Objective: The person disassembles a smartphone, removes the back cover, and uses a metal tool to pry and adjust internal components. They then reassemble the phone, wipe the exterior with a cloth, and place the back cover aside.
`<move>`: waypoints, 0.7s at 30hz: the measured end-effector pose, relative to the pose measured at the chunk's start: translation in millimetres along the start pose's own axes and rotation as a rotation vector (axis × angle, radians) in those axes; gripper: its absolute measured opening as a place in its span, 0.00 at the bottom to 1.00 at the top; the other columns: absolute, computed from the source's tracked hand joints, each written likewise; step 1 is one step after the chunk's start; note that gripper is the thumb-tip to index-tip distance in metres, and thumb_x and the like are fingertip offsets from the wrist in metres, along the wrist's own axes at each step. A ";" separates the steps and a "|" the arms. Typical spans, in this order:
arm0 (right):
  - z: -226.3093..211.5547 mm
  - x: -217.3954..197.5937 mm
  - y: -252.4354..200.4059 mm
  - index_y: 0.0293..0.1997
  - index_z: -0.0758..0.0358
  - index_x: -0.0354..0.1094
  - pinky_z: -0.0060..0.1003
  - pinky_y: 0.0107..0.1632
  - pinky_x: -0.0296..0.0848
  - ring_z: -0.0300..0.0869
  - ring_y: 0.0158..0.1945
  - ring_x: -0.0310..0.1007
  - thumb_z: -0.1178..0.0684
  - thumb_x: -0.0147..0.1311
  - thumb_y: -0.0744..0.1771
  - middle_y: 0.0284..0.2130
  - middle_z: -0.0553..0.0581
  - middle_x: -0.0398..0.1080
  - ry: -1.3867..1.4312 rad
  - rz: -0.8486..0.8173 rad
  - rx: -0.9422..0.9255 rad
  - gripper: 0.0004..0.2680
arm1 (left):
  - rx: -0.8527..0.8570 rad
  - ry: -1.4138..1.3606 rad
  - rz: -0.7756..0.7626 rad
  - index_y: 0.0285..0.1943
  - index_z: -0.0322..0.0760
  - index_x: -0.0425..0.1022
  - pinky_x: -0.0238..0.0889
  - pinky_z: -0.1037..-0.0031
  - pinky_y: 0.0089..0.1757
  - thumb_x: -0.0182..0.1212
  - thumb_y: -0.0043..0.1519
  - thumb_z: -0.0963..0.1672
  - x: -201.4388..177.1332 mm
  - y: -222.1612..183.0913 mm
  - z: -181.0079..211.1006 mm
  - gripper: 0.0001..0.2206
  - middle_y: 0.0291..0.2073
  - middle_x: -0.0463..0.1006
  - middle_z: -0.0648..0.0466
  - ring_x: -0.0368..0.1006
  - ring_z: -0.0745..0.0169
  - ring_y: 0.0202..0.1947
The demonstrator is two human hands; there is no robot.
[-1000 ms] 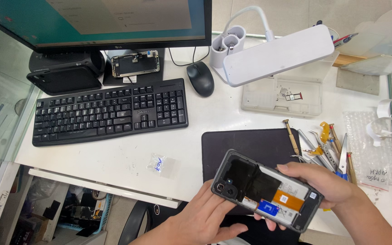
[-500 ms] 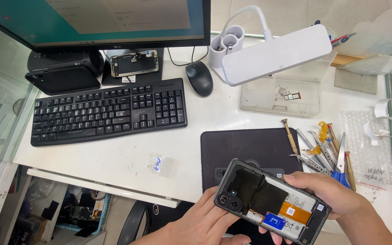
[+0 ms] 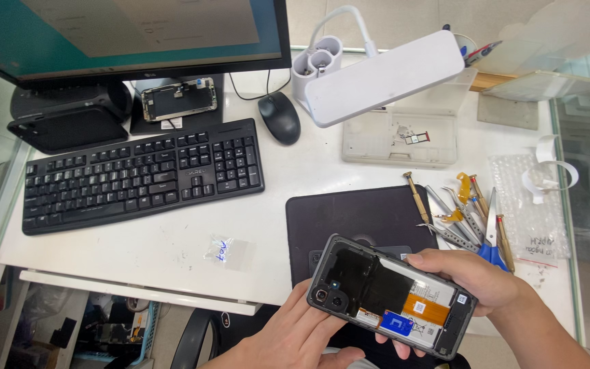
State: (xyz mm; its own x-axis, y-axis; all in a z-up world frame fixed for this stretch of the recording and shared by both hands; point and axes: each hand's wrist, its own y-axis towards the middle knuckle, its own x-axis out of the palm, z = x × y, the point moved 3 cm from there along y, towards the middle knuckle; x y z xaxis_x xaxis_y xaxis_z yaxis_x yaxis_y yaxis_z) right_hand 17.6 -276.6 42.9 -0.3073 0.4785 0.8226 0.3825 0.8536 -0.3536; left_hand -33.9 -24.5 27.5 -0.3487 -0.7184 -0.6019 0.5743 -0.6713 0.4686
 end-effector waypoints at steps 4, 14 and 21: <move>-3.0 1.9 -0.5 0.59 0.86 0.64 0.47 0.39 0.82 0.59 0.39 0.81 0.42 0.32 0.71 0.43 0.83 0.74 0.004 -0.003 0.041 0.26 | -0.006 0.014 -0.005 0.68 0.21 0.66 0.59 0.39 0.63 0.71 0.66 0.48 -0.3 0.7 0.1 0.29 0.65 0.69 0.28 0.64 0.25 0.70; -3.9 4.9 -2.2 0.66 0.82 0.58 0.47 0.40 0.83 0.58 0.41 0.81 0.36 0.28 0.72 0.47 0.80 0.74 -0.024 0.026 -0.016 0.29 | -0.039 0.024 -0.021 0.65 0.18 0.64 0.55 0.35 0.61 0.75 0.60 0.46 1.2 1.4 -7.9 0.32 0.61 0.68 0.24 0.62 0.20 0.67; 1.4 -5.8 -1.9 0.66 0.80 0.59 0.44 0.39 0.83 0.54 0.41 0.81 0.32 0.25 0.72 0.47 0.77 0.74 0.025 -0.012 -0.058 0.31 | -0.061 0.038 -0.003 0.65 0.17 0.63 0.54 0.33 0.60 0.76 0.57 0.46 8.1 -3.6 -16.4 0.34 0.61 0.67 0.24 0.62 0.18 0.66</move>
State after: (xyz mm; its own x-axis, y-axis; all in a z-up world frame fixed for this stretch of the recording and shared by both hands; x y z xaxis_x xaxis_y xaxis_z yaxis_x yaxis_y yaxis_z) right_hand 17.4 -280.7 38.2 -0.2909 0.4620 0.8378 0.4286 0.8458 -0.3176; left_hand -26.7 -24.9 10.3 -0.3225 -0.7083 -0.6279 0.6177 -0.6601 0.4274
